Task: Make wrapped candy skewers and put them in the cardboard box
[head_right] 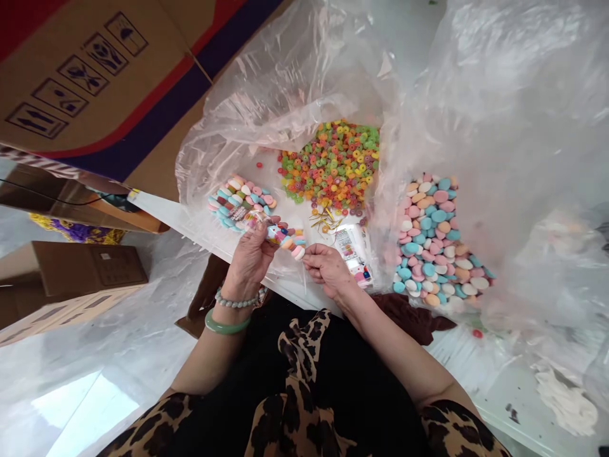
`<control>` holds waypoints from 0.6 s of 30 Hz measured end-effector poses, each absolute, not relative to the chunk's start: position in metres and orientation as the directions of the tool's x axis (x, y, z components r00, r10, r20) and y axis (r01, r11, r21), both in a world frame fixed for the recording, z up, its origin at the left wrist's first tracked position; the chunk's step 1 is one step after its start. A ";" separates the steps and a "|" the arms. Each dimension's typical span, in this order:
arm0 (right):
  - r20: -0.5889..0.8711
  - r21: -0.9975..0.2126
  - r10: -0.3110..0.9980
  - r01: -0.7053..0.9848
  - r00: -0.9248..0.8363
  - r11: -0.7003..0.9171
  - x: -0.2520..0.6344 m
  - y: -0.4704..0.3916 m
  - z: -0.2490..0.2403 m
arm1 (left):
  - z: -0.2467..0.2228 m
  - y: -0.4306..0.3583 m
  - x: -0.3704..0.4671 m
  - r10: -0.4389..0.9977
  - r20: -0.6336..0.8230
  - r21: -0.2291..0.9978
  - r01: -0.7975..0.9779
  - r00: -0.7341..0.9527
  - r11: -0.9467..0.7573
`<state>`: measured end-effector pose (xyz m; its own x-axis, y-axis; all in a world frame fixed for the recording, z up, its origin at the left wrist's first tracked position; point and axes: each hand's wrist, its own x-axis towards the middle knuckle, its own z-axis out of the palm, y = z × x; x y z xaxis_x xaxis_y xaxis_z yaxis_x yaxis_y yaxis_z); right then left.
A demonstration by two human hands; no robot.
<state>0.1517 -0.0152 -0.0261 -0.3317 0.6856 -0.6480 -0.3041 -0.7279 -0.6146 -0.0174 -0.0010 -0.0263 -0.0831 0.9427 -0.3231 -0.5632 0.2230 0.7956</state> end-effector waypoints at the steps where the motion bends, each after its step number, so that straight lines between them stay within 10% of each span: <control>1: -0.656 -0.600 0.674 -0.308 -0.340 -0.738 0.151 -0.014 -0.025 | -0.025 -0.002 -0.015 0.944 -0.324 0.786 -0.573 -0.063 0.231; 11: -0.637 -0.579 0.617 -0.241 -0.462 -0.779 0.142 -0.018 -0.016 | -0.028 -0.010 -0.001 0.913 -0.403 0.719 -0.599 0.053 0.352; 15: -0.401 -0.916 0.912 0.019 -0.087 -0.401 0.151 -0.015 -0.023 | -0.028 -0.004 -0.010 0.917 -0.397 0.732 -0.620 -0.050 0.283; 18: -0.176 -0.941 0.983 0.304 -0.057 -0.151 0.156 -0.013 -0.025 | -0.027 0.000 -0.017 0.908 -0.377 0.766 -0.614 -0.186 0.192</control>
<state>0.1563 -0.0127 -0.0249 -0.0566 0.9828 -0.1760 0.3043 -0.1509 -0.9406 -0.0171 0.0003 -0.0273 -0.1856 0.9076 -0.3765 -0.6137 0.1922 0.7658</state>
